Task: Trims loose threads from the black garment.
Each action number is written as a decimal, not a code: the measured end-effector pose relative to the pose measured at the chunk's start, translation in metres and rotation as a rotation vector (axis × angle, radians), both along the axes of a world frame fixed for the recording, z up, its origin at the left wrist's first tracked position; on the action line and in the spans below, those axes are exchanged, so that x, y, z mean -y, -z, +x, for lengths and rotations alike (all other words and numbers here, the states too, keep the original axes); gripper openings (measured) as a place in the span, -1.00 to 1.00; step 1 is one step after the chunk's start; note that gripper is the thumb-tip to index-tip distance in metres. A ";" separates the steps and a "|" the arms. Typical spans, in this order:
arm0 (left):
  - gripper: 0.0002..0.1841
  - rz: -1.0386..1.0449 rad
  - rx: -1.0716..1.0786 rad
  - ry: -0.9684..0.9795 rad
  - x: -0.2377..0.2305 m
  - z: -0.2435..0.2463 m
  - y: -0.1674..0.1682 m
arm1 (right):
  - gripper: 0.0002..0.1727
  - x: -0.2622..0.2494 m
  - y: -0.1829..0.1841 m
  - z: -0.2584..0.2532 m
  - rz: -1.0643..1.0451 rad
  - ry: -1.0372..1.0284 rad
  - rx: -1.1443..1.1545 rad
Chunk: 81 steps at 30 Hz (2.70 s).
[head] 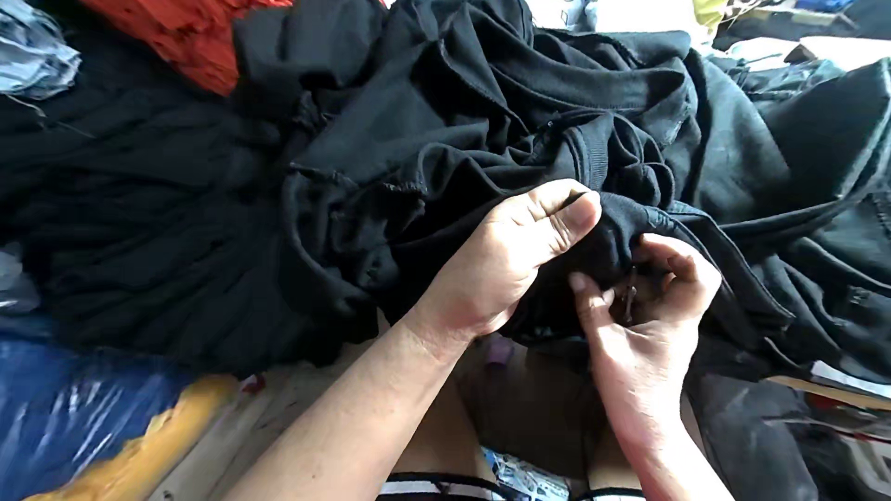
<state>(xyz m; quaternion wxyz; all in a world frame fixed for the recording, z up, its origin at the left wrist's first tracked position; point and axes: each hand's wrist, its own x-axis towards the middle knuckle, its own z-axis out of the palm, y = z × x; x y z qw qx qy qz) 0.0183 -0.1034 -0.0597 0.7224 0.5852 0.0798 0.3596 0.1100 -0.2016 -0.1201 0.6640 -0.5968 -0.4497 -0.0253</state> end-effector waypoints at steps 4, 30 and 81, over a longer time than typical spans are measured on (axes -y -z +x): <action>-0.68 0.024 0.006 0.009 -0.002 0.000 0.001 | -0.41 0.000 -0.003 0.003 -0.073 0.070 0.016; -0.77 0.360 -0.231 -0.098 -0.013 0.013 -0.006 | -0.76 0.032 -0.036 0.066 -0.404 -0.523 -0.313; -0.91 0.440 -0.689 -0.972 0.043 -0.102 0.048 | -0.91 0.011 -0.031 0.060 -0.352 -0.017 -0.207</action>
